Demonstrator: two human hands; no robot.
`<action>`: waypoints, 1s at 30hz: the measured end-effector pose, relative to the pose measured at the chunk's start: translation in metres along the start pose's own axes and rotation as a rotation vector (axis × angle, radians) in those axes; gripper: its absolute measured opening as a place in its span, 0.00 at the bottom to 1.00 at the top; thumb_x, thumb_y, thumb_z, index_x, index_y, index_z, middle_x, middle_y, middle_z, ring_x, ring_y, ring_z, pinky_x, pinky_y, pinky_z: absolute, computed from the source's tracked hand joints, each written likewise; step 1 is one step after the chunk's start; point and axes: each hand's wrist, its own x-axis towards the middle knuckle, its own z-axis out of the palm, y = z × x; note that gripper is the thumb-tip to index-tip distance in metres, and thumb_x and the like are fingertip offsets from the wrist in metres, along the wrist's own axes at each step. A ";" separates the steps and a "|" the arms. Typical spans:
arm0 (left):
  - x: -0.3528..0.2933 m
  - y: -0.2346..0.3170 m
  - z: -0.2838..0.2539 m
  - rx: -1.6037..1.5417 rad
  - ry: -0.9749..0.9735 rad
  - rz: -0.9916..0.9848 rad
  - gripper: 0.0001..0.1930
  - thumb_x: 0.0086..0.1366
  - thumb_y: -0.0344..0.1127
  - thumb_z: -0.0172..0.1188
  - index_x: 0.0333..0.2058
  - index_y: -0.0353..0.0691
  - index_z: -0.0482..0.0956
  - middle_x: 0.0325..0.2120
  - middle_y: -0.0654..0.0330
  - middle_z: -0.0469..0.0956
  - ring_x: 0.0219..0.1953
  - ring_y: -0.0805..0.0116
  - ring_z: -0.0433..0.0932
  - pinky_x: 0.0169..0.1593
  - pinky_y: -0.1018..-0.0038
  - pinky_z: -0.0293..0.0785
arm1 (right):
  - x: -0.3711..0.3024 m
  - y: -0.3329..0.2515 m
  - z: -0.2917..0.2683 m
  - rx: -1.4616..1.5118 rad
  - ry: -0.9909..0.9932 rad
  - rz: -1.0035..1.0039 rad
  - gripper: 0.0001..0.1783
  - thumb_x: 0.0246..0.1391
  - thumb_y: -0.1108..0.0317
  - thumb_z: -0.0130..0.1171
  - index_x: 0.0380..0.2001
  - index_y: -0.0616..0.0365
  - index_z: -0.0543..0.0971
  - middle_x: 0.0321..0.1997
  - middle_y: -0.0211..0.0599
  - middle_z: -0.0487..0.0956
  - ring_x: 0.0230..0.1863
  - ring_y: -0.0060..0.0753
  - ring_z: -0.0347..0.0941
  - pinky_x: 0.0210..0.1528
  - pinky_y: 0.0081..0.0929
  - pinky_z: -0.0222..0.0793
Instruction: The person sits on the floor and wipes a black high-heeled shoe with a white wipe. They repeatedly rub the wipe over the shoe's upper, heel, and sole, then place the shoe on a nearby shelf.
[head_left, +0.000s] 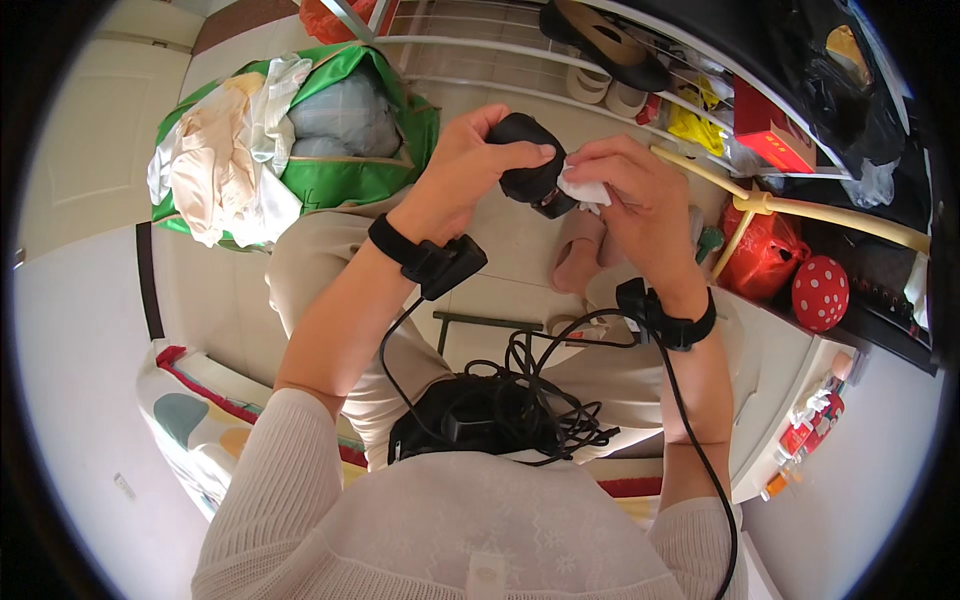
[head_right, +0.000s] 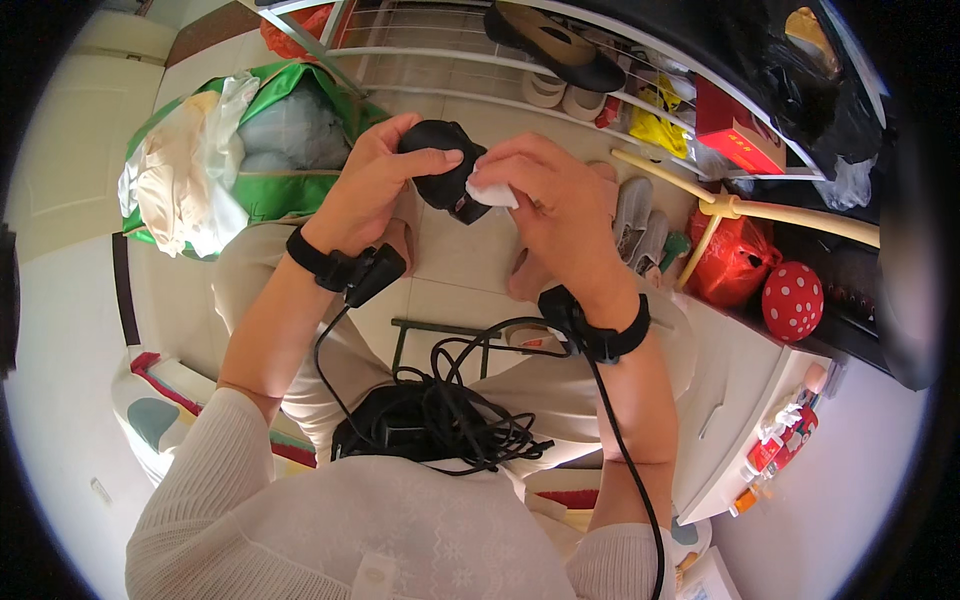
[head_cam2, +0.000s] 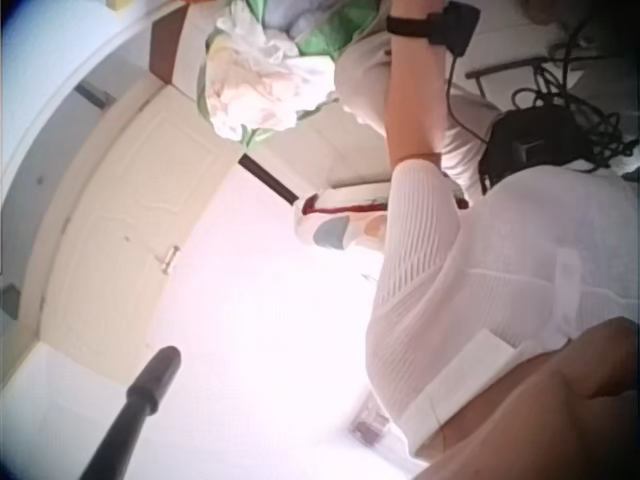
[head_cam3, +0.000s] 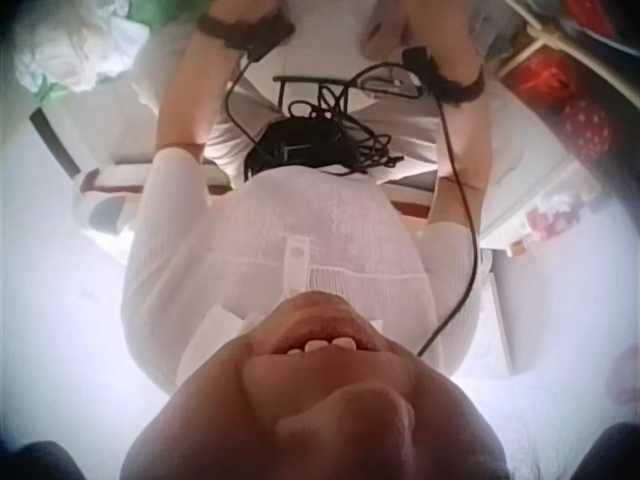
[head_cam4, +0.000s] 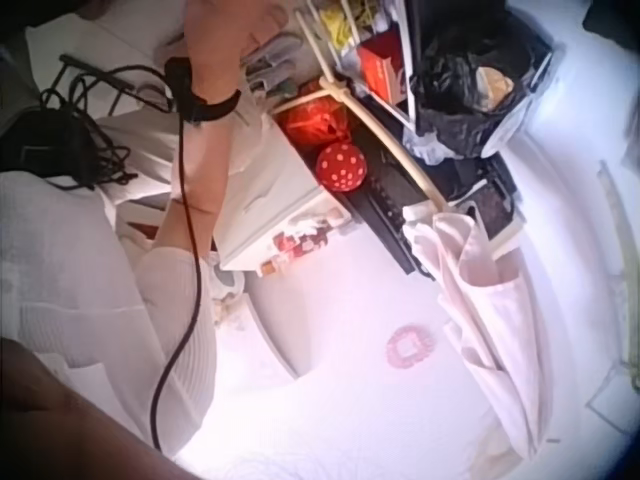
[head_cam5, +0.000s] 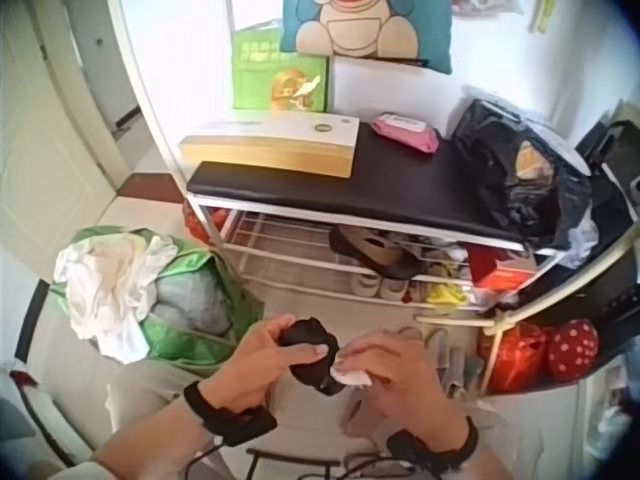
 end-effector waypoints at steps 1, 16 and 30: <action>-0.001 0.000 0.000 -0.025 0.017 -0.008 0.11 0.59 0.31 0.73 0.39 0.38 0.82 0.33 0.64 0.83 0.38 0.75 0.79 0.46 0.76 0.72 | 0.000 0.002 0.002 -0.004 0.018 0.001 0.21 0.47 0.90 0.60 0.42 0.57 0.84 0.43 0.37 0.84 0.43 0.39 0.83 0.47 0.27 0.77; 0.006 -0.004 -0.001 -0.160 0.155 0.032 0.12 0.63 0.32 0.73 0.41 0.40 0.79 0.34 0.64 0.84 0.39 0.74 0.81 0.46 0.74 0.75 | 0.010 -0.002 0.016 -0.084 0.227 -0.010 0.15 0.49 0.80 0.65 0.41 0.58 0.84 0.48 0.37 0.83 0.47 0.48 0.80 0.50 0.33 0.76; 0.004 -0.005 0.004 -0.302 0.198 -0.012 0.12 0.64 0.31 0.71 0.43 0.39 0.79 0.38 0.63 0.84 0.41 0.71 0.82 0.50 0.72 0.76 | 0.003 -0.002 0.034 -0.370 0.253 -0.156 0.16 0.48 0.80 0.65 0.42 0.56 0.85 0.47 0.35 0.83 0.50 0.45 0.78 0.47 0.33 0.78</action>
